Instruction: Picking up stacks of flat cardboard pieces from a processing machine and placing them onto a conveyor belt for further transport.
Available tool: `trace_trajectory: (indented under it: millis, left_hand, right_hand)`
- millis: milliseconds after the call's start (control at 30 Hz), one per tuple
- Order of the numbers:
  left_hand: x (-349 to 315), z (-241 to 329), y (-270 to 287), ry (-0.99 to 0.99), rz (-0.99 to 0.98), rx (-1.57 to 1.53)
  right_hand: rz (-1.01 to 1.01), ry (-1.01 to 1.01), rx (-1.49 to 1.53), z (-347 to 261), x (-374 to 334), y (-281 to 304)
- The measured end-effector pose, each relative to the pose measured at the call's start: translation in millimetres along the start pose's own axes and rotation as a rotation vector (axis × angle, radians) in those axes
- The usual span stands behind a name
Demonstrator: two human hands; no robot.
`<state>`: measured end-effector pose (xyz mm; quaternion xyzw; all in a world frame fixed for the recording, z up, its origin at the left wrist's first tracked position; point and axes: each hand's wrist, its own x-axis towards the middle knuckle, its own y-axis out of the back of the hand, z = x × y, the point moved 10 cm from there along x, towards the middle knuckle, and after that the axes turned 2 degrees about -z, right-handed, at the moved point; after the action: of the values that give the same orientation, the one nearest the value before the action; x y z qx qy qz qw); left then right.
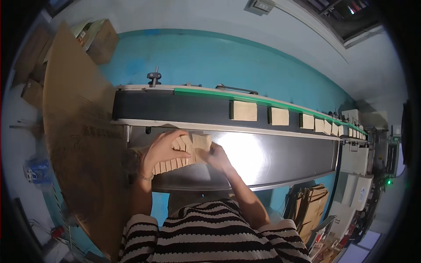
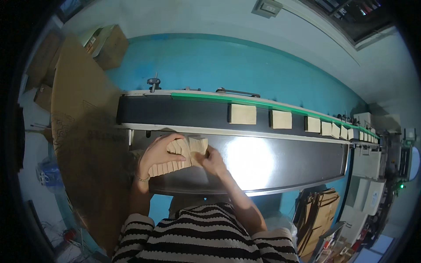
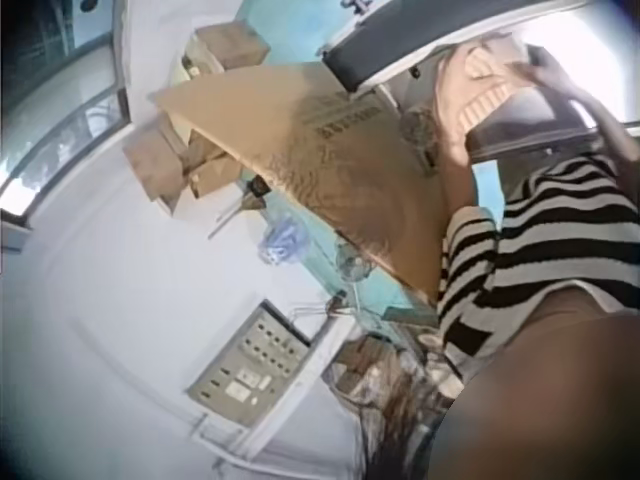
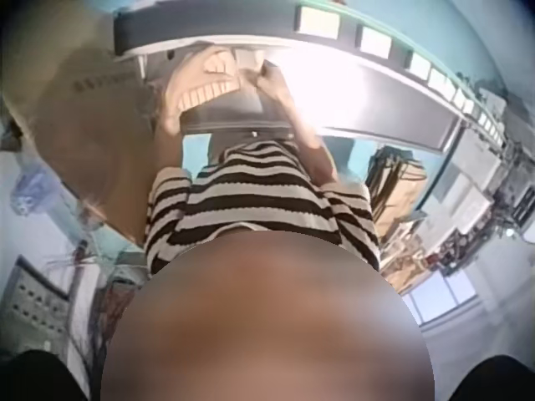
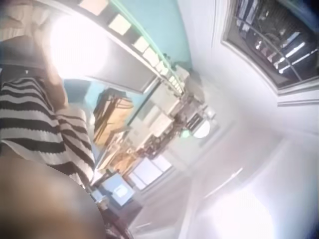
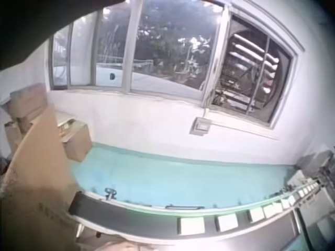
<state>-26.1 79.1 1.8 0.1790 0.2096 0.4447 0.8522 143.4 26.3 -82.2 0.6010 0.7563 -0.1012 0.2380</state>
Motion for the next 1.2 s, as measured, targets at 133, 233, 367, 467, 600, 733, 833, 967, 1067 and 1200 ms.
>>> trace_trajectory:
  millis: [133,233,367,467,600,733,833,967,1067,1200]
  left_hand:
    - [-0.3,-8.7,-3.3,0.006,-0.020,0.034]
    - [-8.8,-2.2,-2.0,-0.081,0.023,0.052]
    - [-22.3,-8.0,2.5,-0.076,0.025,0.035]
    - [-25.5,-10.9,1.5,0.003,-0.041,-0.012]
    - [-29.8,-13.9,5.7,0.019,-0.020,0.031]
    - [-46.7,-7.7,20.3,-0.049,0.147,0.100]
    - [-89.4,13.4,35.0,-0.053,0.512,0.057]
    - [-199.6,-10.1,2.6,0.284,1.134,0.120]
    - [-238.5,-40.0,-20.9,0.428,1.286,0.196]
    - [-239.1,-78.3,-32.5,0.559,1.262,-0.015]
  right_hand:
    - [0.271,-0.115,0.564,-0.3,31.6,29.0]
    - [0.132,-0.001,0.050,-3.1,17.7,-11.7]
    - [0.034,0.010,-0.059,-23.9,-3.1,-46.0]
    - [0.023,-0.031,0.326,-0.3,-2.1,-32.1]
    - [0.084,0.014,0.249,-4.1,17.2,-4.0]
    - [0.148,-0.108,0.374,-5.0,26.8,-20.0]
    - [0.095,0.143,-0.254,-30.2,-3.5,-60.5]
    - [0.016,0.051,0.078,-27.5,-7.3,-88.0]
    - [-0.090,-0.209,0.336,7.6,-5.4,-95.4]
    - [-0.080,0.003,-0.175,11.7,-0.8,-67.8]
